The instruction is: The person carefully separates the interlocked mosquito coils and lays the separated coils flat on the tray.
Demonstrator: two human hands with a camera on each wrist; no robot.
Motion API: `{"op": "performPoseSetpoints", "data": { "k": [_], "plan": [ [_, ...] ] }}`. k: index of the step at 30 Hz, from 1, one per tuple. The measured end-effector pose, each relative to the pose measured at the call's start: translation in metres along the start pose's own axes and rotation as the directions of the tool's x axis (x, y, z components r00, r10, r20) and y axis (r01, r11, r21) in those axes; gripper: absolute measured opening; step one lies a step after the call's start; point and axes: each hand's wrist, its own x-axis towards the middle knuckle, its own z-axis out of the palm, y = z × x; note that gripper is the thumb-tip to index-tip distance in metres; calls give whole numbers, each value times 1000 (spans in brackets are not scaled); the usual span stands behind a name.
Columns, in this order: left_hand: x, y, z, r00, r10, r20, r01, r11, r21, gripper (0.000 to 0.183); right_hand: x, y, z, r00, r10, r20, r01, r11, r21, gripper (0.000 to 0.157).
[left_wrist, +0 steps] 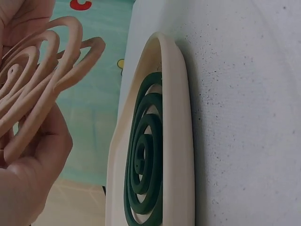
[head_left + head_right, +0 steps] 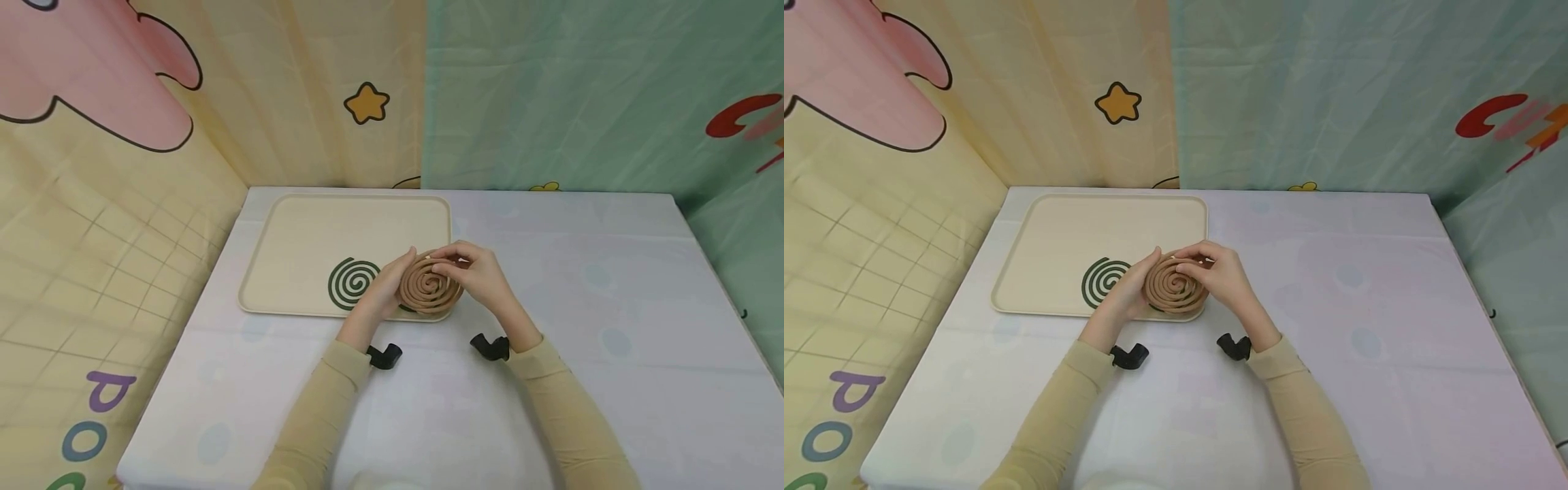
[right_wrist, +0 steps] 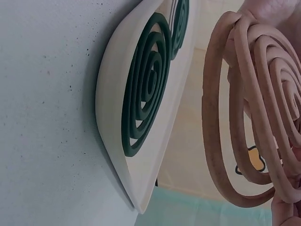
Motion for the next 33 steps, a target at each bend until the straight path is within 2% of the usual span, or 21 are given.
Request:
{"op": "performPoseSetpoints", "data": {
  "k": [3, 5, 10, 13, 15, 19, 23, 26, 30, 33],
  "plan": [
    [0, 0, 1, 999, 29, -15, -29, 999, -26, 67, -1, 2, 0, 1000, 11, -26, -11, 1000, 5, 26],
    [-1, 0, 2, 998, 61, -27, -63, 995, -81, 66, -2, 5, 1, 998, 37, -56, -36, 999, 16, 30],
    [-1, 0, 3, 986, 152, -62, -163, 955, -249, 64, -6, 14, 4, 986, 134, -102, -122, 986, 116, 37],
    [-1, 0, 3, 983, 174, -63, -185, 937, -295, 62, -7, 19, 7, 981, 172, -93, -156, 975, 159, 36],
    [-1, -1, 2, 982, 180, -52, -187, 932, -310, 60, -8, 20, 7, 982, 170, -83, -157, 976, 151, 35],
    [-2, -1, -1, 990, 140, -28, -142, 947, -287, 59, -10, 17, 2, 991, 126, -48, -123, 990, 65, 28],
    [-4, 0, -4, 997, 82, -6, -82, 978, -193, 60, -12, 13, -5, 998, 64, 15, -63, 996, -58, 25],
    [-4, 1, -4, 998, 57, 12, -55, 990, -130, 57, -13, 12, -7, 998, 7, 57, 1, 989, -145, 23],
    [-4, 1, -3, 998, 60, 15, -58, 995, -85, 46, -14, 9, -7, 996, -39, 79, 55, 978, -202, 22],
    [-3, -1, -1, 996, 94, -10, -95, 988, -118, 38, -14, 8, -6, 999, -8, 52, 18, 981, -192, 24]
  ]
}}
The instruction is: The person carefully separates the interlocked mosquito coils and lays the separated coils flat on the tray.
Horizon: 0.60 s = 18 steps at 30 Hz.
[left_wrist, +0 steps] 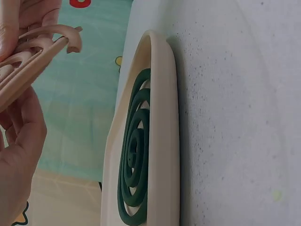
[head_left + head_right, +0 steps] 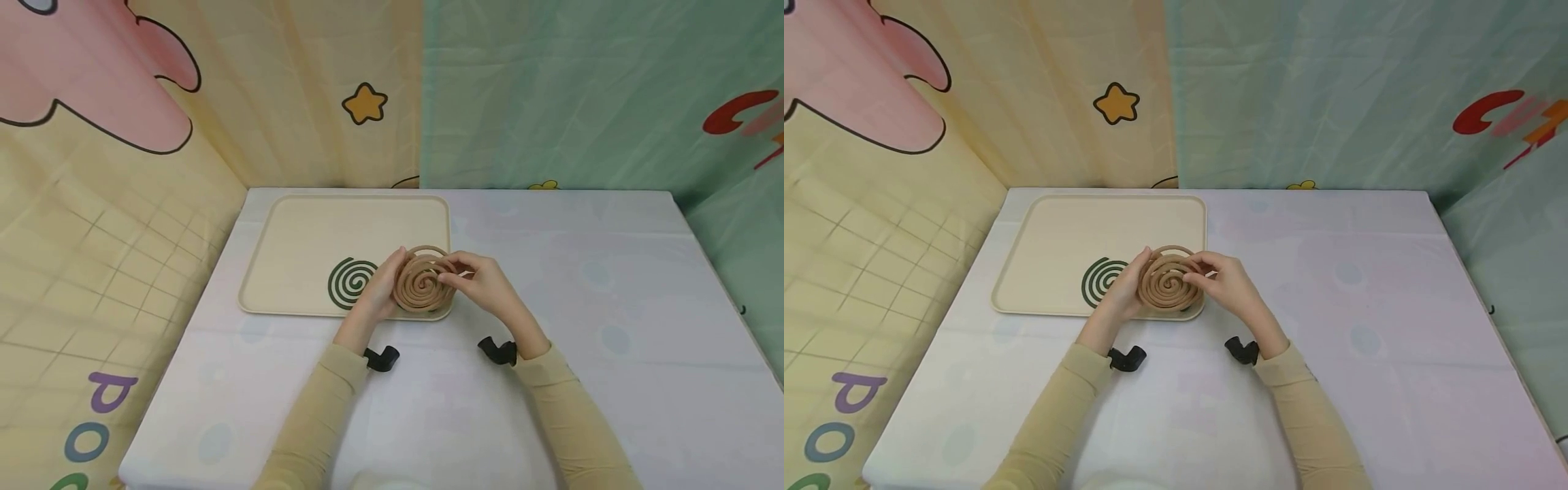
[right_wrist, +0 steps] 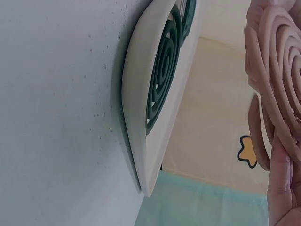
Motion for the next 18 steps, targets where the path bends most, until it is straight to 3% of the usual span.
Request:
{"op": "performPoseSetpoints", "data": {
  "k": [5, 8, 12, 15, 18],
  "plan": [
    [1, -4, 4, 995, 34, -90, -46, 990, -132, 35, 0, 6, 5, 989, 145, -35, -136, 976, 173, 28],
    [0, -6, 4, 992, 27, -122, -49, 983, -179, 38, 0, 10, 9, 982, 185, -42, -170, 956, 239, 27],
    [-2, -8, 2, 996, 19, -82, -35, 980, -195, 44, -1, 11, 10, 985, 166, -53, -154, 970, 186, 25],
    [-2, -7, 0, 999, 10, -37, -17, 984, -179, 50, -2, 9, 7, 993, 96, -62, -90, 991, 94, 22],
    [-2, -6, -1, 999, -17, -33, 12, 989, -149, 54, -3, 5, 5, 998, 5, -63, -5, 1000, 7, 19]
  ]
}}
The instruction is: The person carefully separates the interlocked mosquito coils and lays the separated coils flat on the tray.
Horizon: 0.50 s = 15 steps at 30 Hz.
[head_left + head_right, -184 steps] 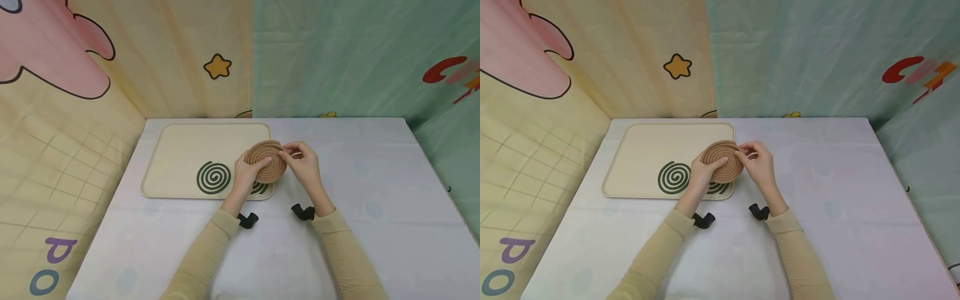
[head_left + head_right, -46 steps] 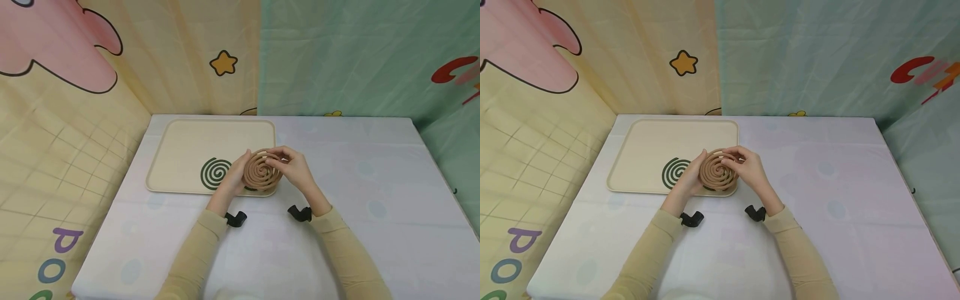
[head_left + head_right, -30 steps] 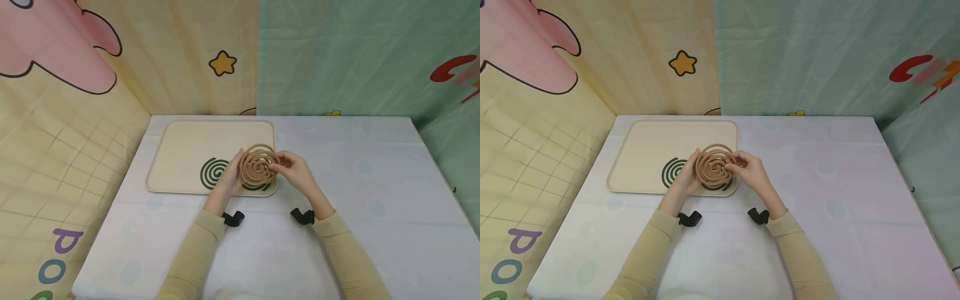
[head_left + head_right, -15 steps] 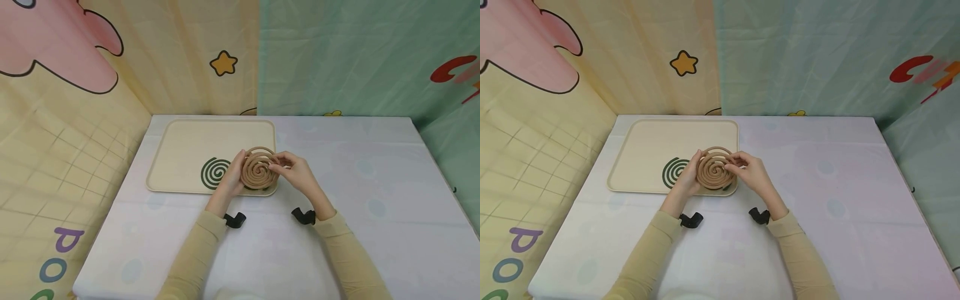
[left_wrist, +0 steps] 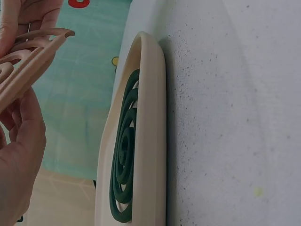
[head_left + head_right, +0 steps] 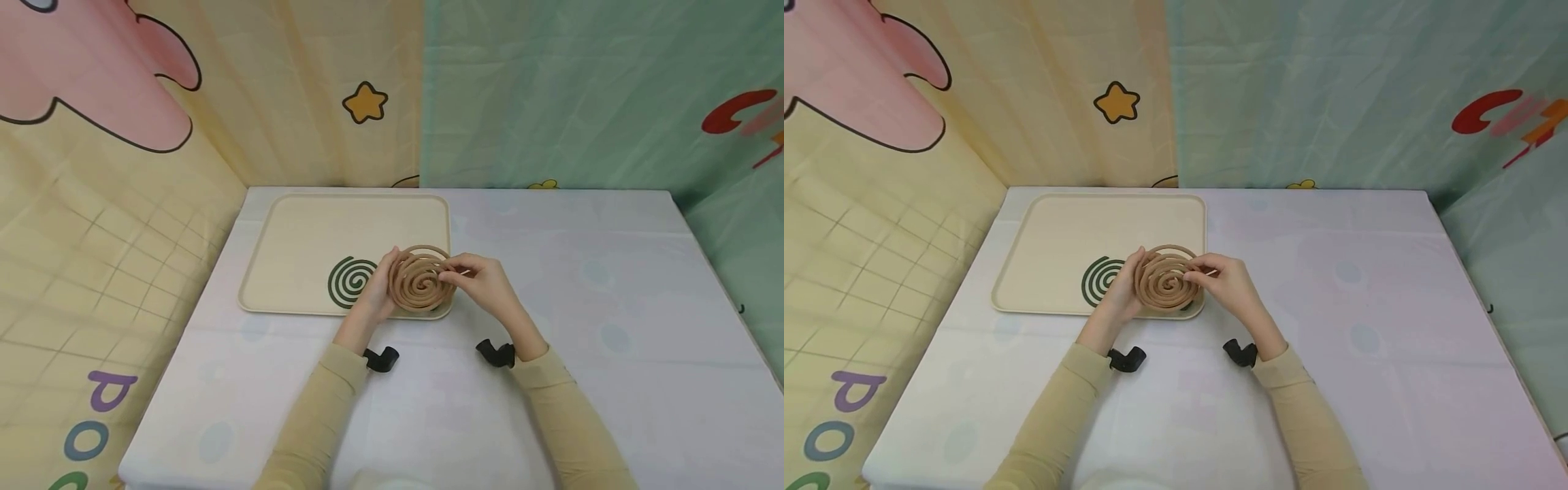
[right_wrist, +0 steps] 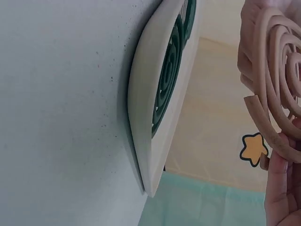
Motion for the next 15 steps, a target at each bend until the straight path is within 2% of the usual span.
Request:
{"op": "performPoseSetpoints", "data": {
  "k": [3, 5, 9, 15],
  "plan": [
    [-1, 2, 1, 999, -19, -31, 20, 999, 28, 56, 1, -3, 0, 999, -50, -3, 50, 998, -48, 19],
    [-1, 2, 2, 999, -14, -46, 16, 999, 29, 56, 2, -4, 1, 999, -36, -14, 36, 998, -55, 20],
    [-1, 0, 2, 998, 20, -61, -19, 1000, 14, 55, 5, -4, 3, 997, 63, -42, -63, 998, -13, 26],
    [0, -2, 1, 997, 66, -47, -68, 997, -37, 57, 7, -2, 5, 980, 199, -24, -193, 970, 150, 32]
  ]
}}
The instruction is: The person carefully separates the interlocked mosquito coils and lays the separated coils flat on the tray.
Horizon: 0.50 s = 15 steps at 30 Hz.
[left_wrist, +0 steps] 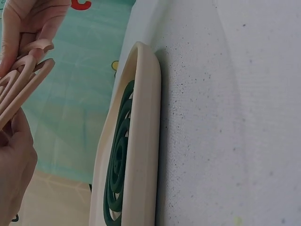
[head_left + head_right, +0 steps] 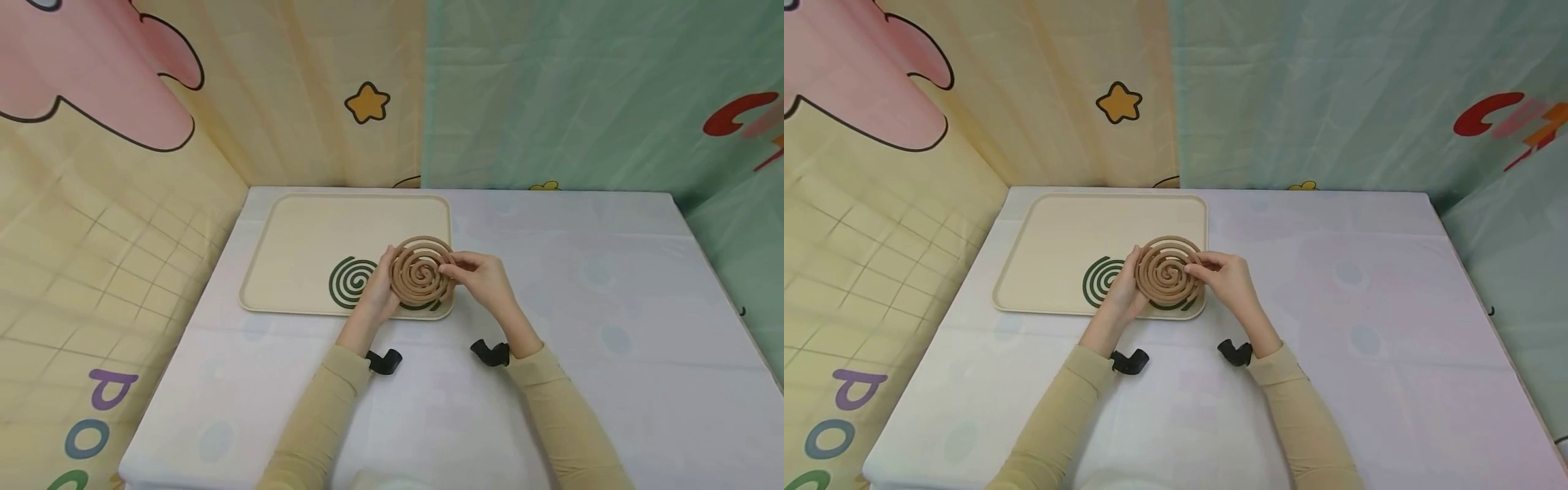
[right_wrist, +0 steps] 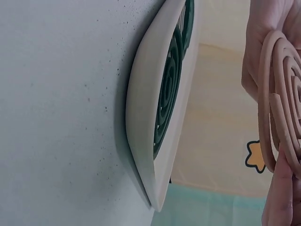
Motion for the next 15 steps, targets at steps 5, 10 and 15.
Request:
{"op": "performPoseSetpoints", "data": {
  "k": [5, 10, 15],
  "plan": [
    [1, -2, 1, 999, 47, 1, -47, 996, -71, 55, 3, 5, 4, 998, 65, -7, -63, 984, 170, 33],
    [3, -6, 5, 994, 104, -26, -106, 985, -138, 52, 6, 7, 12, 995, 95, -36, -78, 940, 331, 34],
    [4, -11, 9, 989, 138, -61, -148, 968, -203, 56, 7, 7, 19, 989, 129, -66, -92, 909, 407, 34]
  ]
}}
